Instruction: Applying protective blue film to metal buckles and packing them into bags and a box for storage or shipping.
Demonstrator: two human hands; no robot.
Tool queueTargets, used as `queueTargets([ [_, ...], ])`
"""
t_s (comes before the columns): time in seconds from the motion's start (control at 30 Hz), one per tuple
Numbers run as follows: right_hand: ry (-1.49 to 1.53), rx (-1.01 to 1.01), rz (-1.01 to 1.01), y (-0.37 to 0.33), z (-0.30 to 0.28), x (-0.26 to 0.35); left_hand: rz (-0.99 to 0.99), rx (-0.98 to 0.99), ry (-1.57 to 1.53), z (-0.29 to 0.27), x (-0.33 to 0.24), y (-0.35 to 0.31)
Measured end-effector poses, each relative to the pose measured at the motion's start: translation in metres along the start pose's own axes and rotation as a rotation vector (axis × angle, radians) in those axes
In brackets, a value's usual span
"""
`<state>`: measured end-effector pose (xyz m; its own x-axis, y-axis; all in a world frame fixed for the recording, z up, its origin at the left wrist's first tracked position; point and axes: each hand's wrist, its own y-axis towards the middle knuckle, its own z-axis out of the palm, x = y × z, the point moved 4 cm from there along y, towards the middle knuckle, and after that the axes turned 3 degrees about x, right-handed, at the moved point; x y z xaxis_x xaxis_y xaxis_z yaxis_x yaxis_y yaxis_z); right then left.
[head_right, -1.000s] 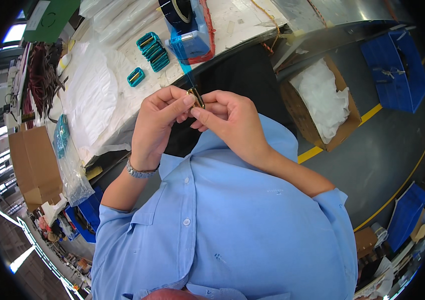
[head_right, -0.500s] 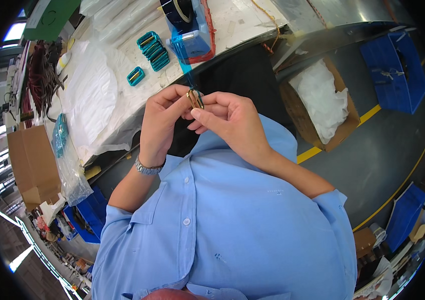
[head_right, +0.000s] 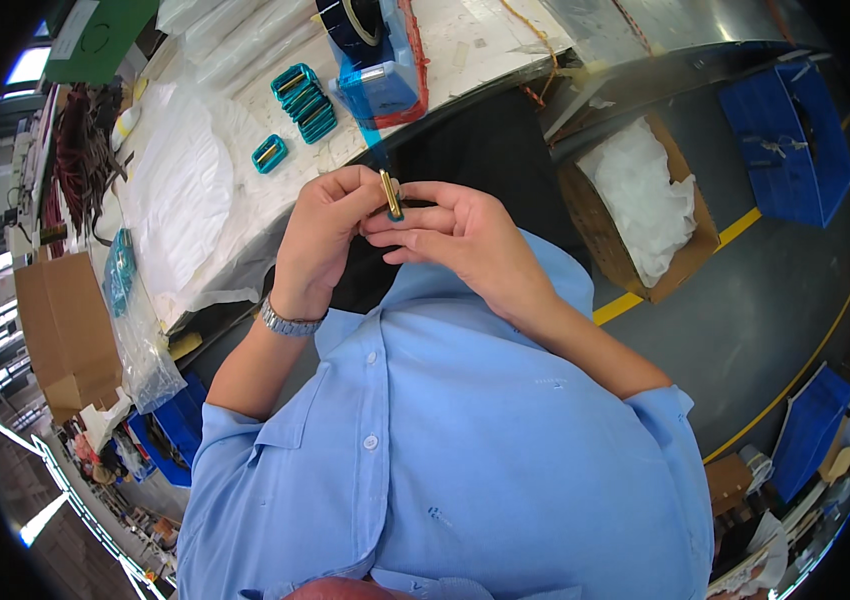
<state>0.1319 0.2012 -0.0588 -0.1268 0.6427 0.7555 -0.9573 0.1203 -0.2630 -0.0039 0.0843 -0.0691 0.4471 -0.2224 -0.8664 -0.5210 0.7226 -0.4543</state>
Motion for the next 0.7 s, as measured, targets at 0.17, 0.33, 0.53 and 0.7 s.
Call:
queueTargets([
  [0.17, -0.148, -0.006, -0.040, 0.006, -0.002, 0.004, -0.144, 0.154, -0.132, -0.002, -0.001, 0.003],
  [0.33, -0.301, -0.054, -0.096, 0.014, 0.000, 0.013, -0.259, 0.130, -0.182, -0.004, -0.003, 0.008],
  [0.53, -0.660, -0.138, 0.036, 0.023, -0.002, 0.035, -0.429, 0.136, -0.330, -0.010, -0.003, 0.013],
  [0.7, -0.830, -0.136, -0.291, 0.038, -0.013, 0.040, -0.536, 0.167, -0.496, -0.007, -0.003, 0.016],
])
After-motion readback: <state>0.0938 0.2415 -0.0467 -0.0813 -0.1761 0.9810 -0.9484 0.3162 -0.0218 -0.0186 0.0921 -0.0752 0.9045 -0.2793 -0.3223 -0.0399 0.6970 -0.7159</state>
